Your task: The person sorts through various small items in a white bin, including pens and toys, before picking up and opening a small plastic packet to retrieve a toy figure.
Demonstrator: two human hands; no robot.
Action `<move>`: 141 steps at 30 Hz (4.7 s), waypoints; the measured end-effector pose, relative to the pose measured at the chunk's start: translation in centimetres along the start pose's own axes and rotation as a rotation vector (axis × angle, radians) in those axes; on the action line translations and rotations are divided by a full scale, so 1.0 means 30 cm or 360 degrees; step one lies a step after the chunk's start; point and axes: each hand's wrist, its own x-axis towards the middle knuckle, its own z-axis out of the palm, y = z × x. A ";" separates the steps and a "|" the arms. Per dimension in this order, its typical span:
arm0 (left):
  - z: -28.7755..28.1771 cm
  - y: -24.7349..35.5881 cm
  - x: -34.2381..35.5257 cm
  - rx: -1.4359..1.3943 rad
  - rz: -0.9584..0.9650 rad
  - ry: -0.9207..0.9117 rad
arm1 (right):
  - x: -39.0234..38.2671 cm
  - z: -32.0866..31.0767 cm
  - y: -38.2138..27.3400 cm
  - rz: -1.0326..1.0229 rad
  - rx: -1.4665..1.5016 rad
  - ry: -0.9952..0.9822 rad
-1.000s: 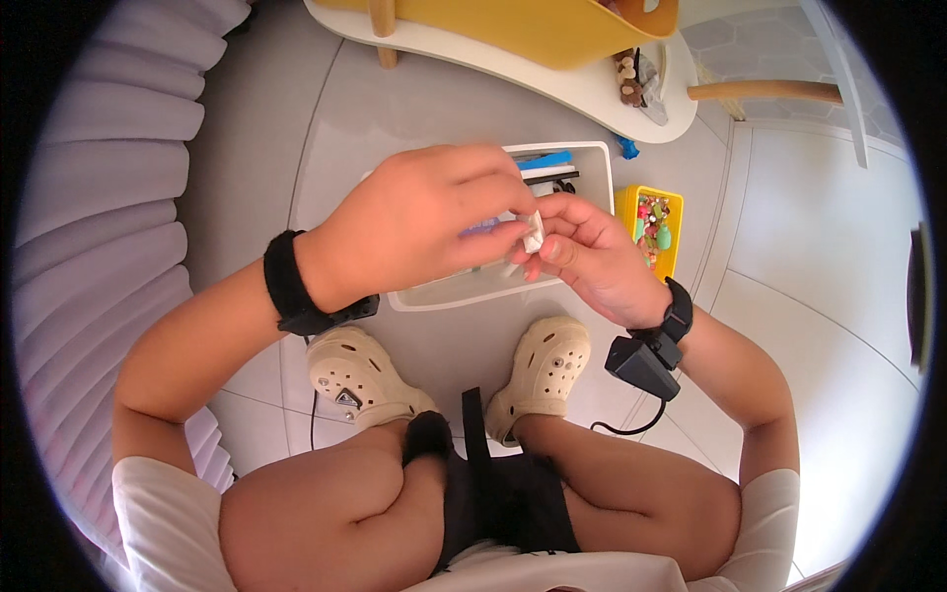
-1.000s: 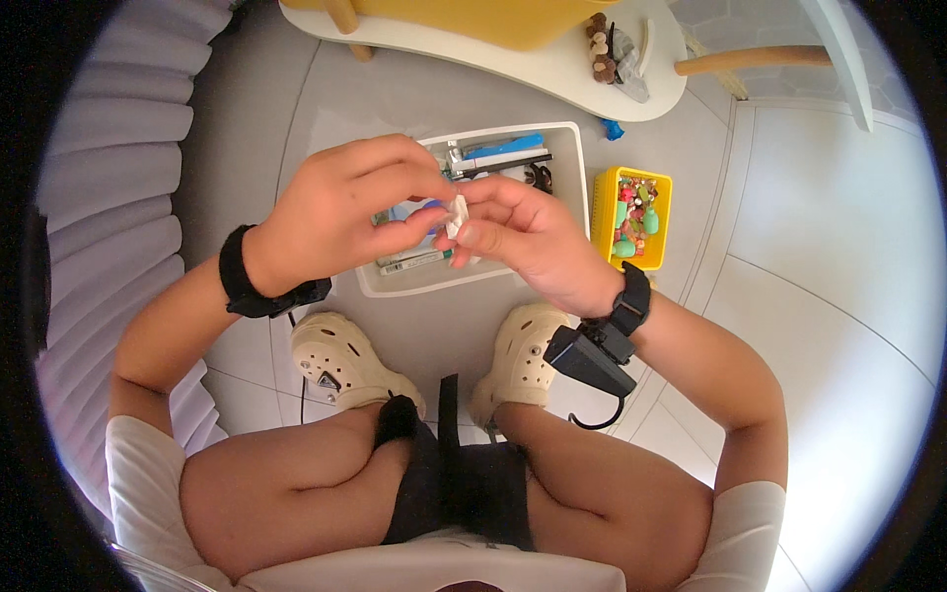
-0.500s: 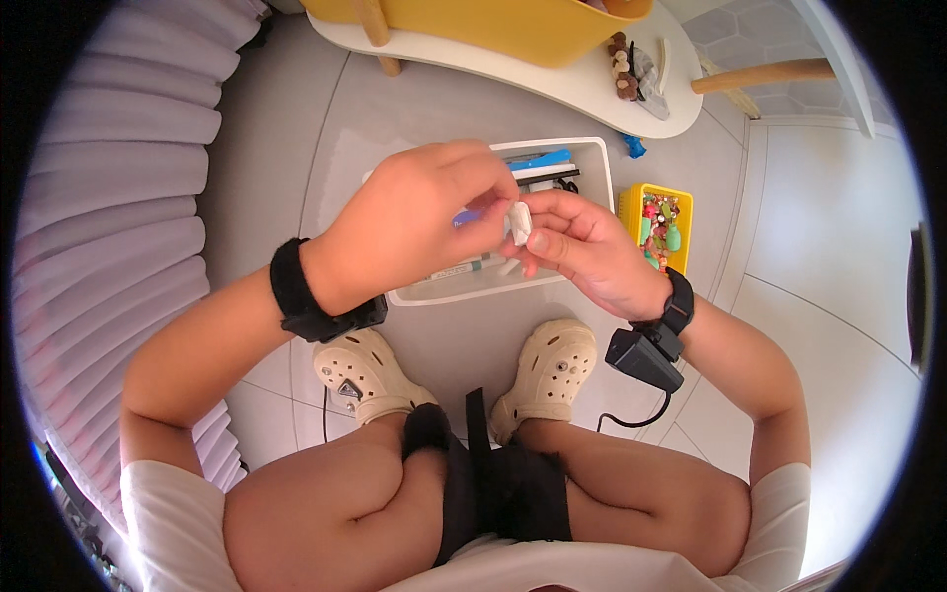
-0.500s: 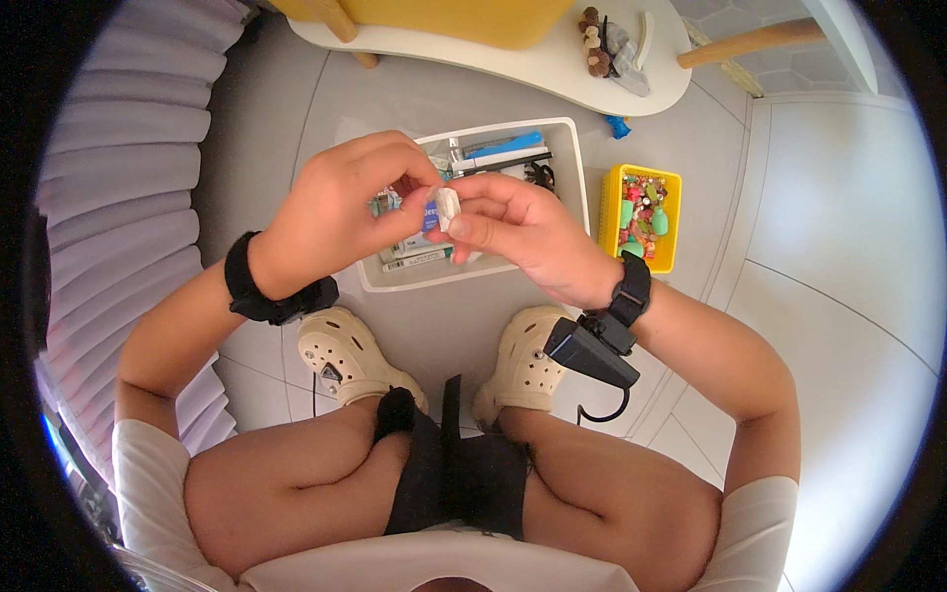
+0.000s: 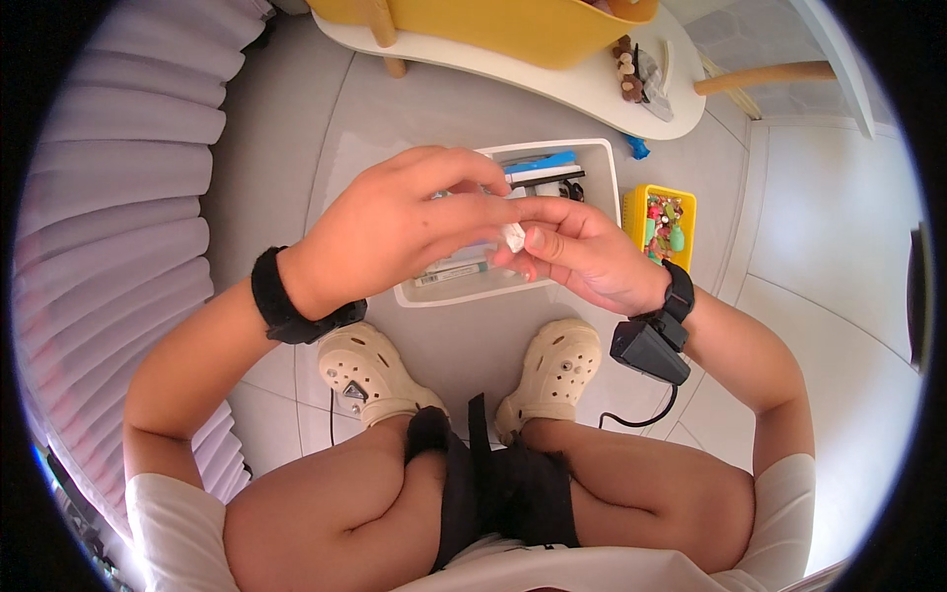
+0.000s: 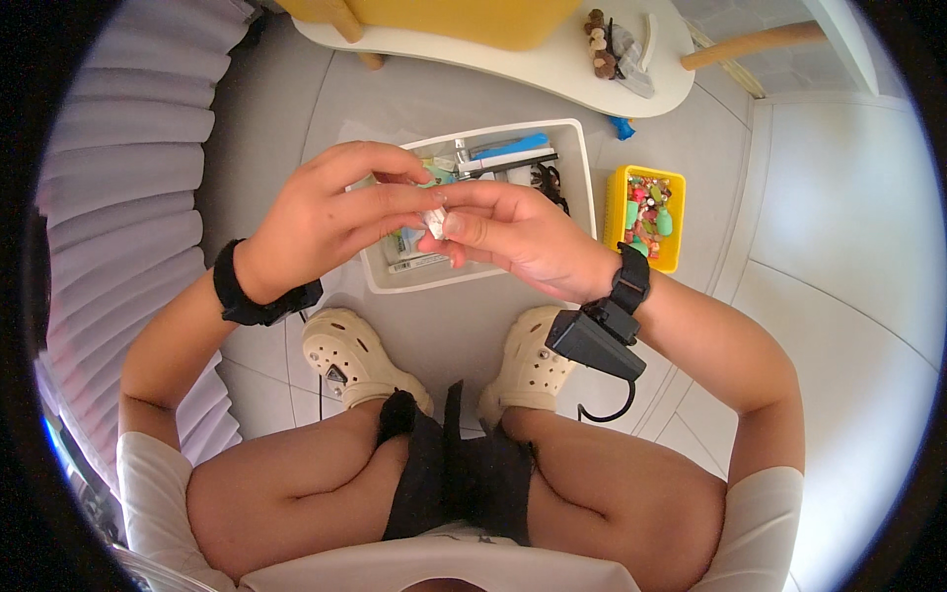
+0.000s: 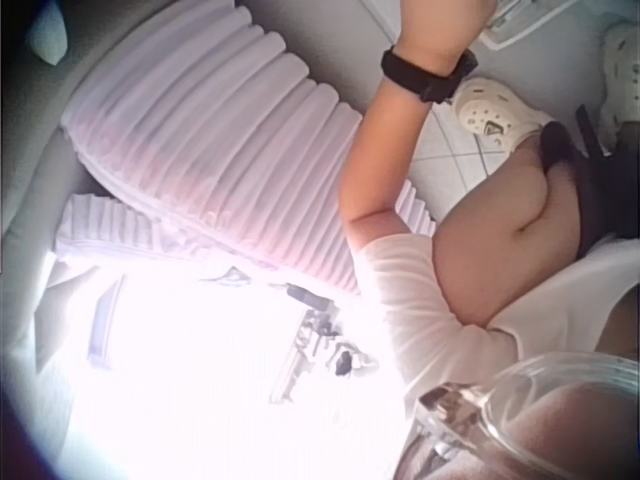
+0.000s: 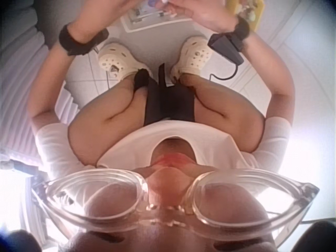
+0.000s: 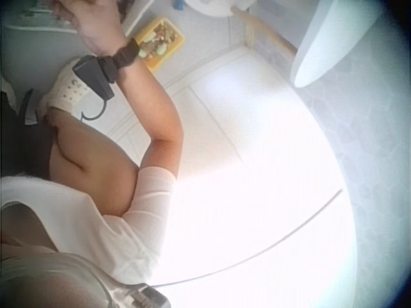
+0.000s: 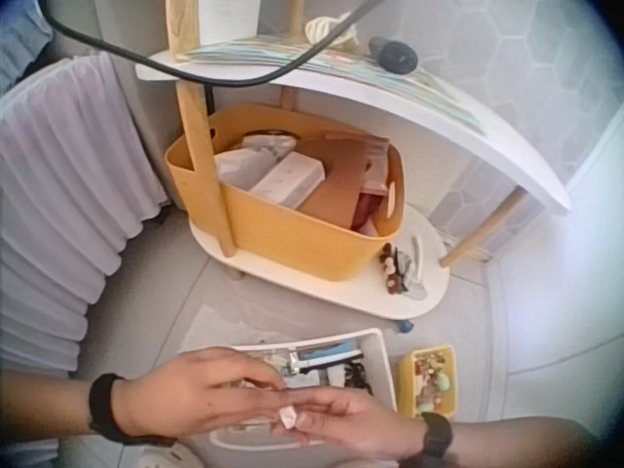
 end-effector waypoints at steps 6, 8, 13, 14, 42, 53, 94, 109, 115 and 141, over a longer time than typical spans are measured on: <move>-0.021 0.000 -0.035 0.0007 -0.0051 0.0034 | 0.027 0.009 0.009 0.0071 0.0030 -0.0019; -0.028 0.000 -0.041 -0.0030 -0.0086 0.0038 | 0.038 0.002 0.013 0.0112 -0.0085 -0.0094; -0.030 -0.008 -0.050 -0.0078 -0.0054 -0.0057 | 0.056 0.004 0.011 0.0108 -0.0116 -0.0129; -0.032 -0.008 -0.050 -0.0079 -0.0055 -0.0057 | 0.058 0.002 0.007 0.0104 -0.0175 -0.0191; -0.023 0.019 -0.062 0.0078 0.0069 -0.0207 | 0.044 0.012 0.016 0.0195 0.0142 -0.0090; 0.006 0.025 -0.080 0.0025 0.0044 -0.0253 | 0.052 0.011 0.044 0.0261 0.0158 -0.0065; 0.000 0.031 -0.178 -0.1095 -0.1281 -0.0102 | -0.018 -0.079 0.047 -0.0185 -0.0304 0.0488; 0.068 0.041 -0.036 -0.0724 -0.0937 -0.0132 | 0.043 -0.023 0.057 -0.0556 -0.0622 0.0372; 0.068 0.041 -0.039 -0.0648 -0.0868 -0.0145 | 0.036 -0.018 0.043 -0.0576 -0.0813 0.0473; 0.021 0.028 -0.077 -0.1623 -0.1290 -0.0383 | 0.070 -0.046 -0.068 -0.1464 -0.2293 0.0089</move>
